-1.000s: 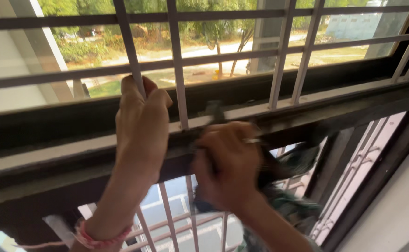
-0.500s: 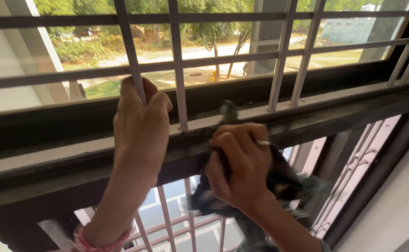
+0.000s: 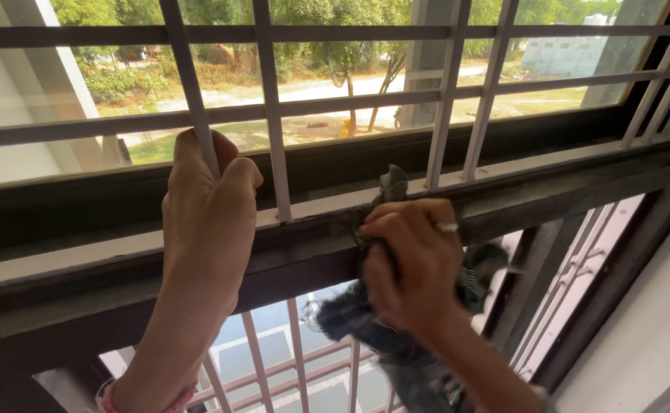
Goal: The person wipes the metal window grille and frame with a dark cloth, moving methodically across horizontal and vertical bars. The person cleans the upper and lower sections of the grille, reaching around the bars to wipe both sides of the frame.
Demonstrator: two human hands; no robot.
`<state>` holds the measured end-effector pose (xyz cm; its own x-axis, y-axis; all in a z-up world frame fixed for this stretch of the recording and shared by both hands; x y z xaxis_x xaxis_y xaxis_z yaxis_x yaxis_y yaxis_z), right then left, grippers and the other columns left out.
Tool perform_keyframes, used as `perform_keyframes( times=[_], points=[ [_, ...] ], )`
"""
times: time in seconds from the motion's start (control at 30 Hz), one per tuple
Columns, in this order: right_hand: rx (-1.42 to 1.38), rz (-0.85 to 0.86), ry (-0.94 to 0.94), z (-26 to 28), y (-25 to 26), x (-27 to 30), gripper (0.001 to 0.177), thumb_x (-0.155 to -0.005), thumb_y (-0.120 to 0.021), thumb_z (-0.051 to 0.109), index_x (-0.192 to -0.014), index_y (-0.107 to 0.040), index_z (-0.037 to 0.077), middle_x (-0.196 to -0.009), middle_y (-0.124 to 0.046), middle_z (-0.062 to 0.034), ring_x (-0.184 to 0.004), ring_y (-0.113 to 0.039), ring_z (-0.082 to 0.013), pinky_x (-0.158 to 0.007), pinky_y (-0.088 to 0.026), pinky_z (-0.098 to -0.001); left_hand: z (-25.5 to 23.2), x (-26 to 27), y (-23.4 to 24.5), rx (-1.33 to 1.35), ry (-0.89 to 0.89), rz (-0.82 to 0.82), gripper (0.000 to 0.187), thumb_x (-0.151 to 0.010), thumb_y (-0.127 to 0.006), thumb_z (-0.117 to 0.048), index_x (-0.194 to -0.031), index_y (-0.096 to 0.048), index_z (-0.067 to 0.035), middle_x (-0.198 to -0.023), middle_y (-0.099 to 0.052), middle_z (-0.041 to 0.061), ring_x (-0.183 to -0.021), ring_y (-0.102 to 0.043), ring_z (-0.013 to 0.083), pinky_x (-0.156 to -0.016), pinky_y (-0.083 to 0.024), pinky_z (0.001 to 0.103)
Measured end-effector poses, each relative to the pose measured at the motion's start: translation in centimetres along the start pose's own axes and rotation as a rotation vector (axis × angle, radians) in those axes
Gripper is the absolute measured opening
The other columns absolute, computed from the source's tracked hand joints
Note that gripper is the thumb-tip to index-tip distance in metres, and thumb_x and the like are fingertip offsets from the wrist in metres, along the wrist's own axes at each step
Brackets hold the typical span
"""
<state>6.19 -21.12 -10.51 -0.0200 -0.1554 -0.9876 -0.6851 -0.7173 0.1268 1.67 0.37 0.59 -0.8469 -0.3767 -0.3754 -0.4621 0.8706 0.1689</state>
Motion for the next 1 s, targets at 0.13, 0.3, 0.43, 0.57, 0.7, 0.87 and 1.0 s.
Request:
perform_keyframes(
  times=[0.13, 0.3, 0.43, 0.57, 0.7, 0.87, 1.0],
  points=[
    [-0.018, -0.008, -0.108, -7.7, 4.9, 0.0, 0.016, -0.089, -0.051, 0.0, -0.094, -0.065, 0.007, -0.097, -0.069, -0.0105, -0.093, -0.063, -0.0194, -0.09, -0.049, -0.0339, -1.0, 0.3, 0.2, -0.08, -0.019, -0.01, 0.012, -0.086, -0.051, -0.008, -0.097, -0.047, -0.012, -0.075, -0.051, 0.004, -0.056, -0.048, 0.0099, -0.048, -0.044, 0.032],
    [0.054, -0.106, -0.516, -13.6, 7.3, -1.1, 0.019, -0.102, -0.056, 0.006, -0.094, -0.072, 0.001, -0.079, -0.061, -0.0132, -0.076, -0.054, -0.019, -0.075, -0.043, -0.0363, -0.7, 0.4, -0.2, -0.068, -0.004, -0.018, 0.014, -0.085, -0.051, -0.008, -0.098, -0.046, -0.012, -0.075, -0.049, 0.004, -0.056, -0.048, 0.011, -0.048, -0.044, 0.036],
    [0.105, 0.127, -0.601, -14.1, 3.6, -5.2, 0.025, -0.097, -0.065, 0.026, -0.101, -0.065, 0.0, -0.084, -0.064, -0.0101, -0.078, -0.063, -0.0237, -0.066, -0.048, -0.0364, -0.5, 0.2, 0.1, -0.11, -0.041, -0.039, 0.015, -0.086, -0.052, -0.01, -0.1, -0.047, -0.012, -0.075, -0.049, 0.003, -0.056, -0.05, 0.0113, -0.049, -0.045, 0.036],
    [0.032, 0.33, -0.587, -13.7, 2.6, -6.4, 0.039, -0.089, -0.078, 0.038, -0.096, -0.073, 0.0, -0.084, -0.074, -0.0156, -0.081, -0.075, -0.0257, -0.073, -0.055, -0.0395, -0.6, 0.4, -0.5, -0.101, -0.078, -0.057, 0.025, -0.087, -0.054, -0.009, -0.111, -0.048, -0.007, -0.076, -0.05, 0.005, -0.061, -0.052, 0.0146, -0.054, -0.047, 0.039],
    [0.074, 0.258, -0.607, -12.6, 2.3, -6.5, 0.04, -0.089, -0.078, 0.038, -0.099, -0.072, 0.0, -0.087, -0.075, -0.0178, -0.083, -0.076, -0.0277, -0.074, -0.056, -0.0411, -1.1, 2.2, -1.5, -0.171, -0.491, -0.272, 0.065, -0.085, -0.064, -0.012, -0.138, -0.033, 0.008, -0.105, -0.051, 0.021, -0.098, -0.056, 0.0293, -0.081, -0.049, 0.047],
    [0.041, 0.256, -0.573, -12.8, 2.1, -5.3, 0.037, -0.086, -0.076, 0.034, -0.101, -0.071, 0.001, -0.088, -0.076, -0.0163, -0.082, -0.076, -0.029, -0.073, -0.056, -0.0399, -0.9, 3.7, -8.1, -0.495, -1.04, -0.517, 0.062, -0.085, -0.064, -0.019, -0.14, -0.047, 0.004, -0.146, -0.04, 0.039, -0.143, -0.036, 0.0463, -0.12, -0.027, 0.054],
    [0.069, 0.216, -0.579, -13.0, 2.4, -5.4, 0.034, -0.097, -0.068, 0.034, -0.104, -0.069, 0.001, -0.09, -0.073, -0.0174, -0.082, -0.075, -0.0313, -0.072, -0.055, -0.0424, -4.1, -1.4, -16.4, -0.566, -1.113, -0.22, 0.058, -0.087, -0.067, -0.037, -0.121, -0.061, 0.009, -0.115, -0.064, 0.024, -0.121, -0.058, 0.0375, -0.122, -0.035, 0.051]
  ],
)
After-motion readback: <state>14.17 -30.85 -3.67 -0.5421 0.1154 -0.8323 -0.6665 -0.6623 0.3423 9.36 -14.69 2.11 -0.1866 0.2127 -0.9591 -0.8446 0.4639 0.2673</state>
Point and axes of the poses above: each hand's wrist, its own x-axis away from the middle knuckle, its own y-axis out of the back of the hand, z = x × y, the point moved 2 cm from there along -x, towards the middle knuckle
